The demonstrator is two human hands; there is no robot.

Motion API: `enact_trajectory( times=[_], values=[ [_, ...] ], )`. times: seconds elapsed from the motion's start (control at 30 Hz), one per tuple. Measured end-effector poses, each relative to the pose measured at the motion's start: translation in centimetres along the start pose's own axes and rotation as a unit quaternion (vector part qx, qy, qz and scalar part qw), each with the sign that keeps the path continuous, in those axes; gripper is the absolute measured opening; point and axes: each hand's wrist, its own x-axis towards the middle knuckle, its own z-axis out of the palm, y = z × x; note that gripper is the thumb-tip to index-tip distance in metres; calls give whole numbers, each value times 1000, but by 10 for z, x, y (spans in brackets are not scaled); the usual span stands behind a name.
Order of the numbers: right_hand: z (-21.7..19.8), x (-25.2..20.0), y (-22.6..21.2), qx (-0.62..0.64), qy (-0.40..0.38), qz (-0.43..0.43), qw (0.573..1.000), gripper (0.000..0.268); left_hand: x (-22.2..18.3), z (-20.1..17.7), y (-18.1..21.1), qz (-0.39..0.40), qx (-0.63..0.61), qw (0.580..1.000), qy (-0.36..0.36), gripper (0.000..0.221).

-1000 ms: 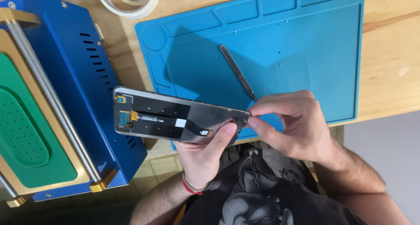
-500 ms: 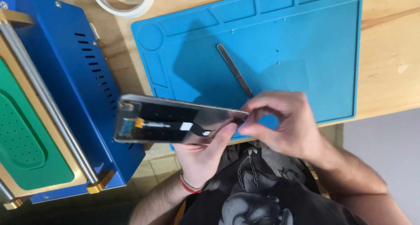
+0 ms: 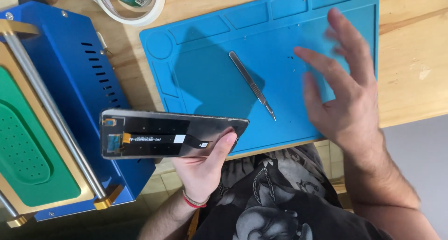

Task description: Using a metal prying tool to carefully separate a mobile phone screen from its frame.

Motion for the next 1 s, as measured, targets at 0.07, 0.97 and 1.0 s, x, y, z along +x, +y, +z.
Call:
enact_trajectory(
  times=[0.07,0.97,1.0],
  values=[
    [7,6,-10,14,-15,-12,1000,18,1,0,1,-4,1,1000,-2,22],
    [3,12,-20,255,-169,256,917,10,19,-16,34,-91,-75,975,-186,93],
    [3,5,-16,391,-107,266,875,7,22,-16,37,-126,-95,969,-190,104]
  ],
)
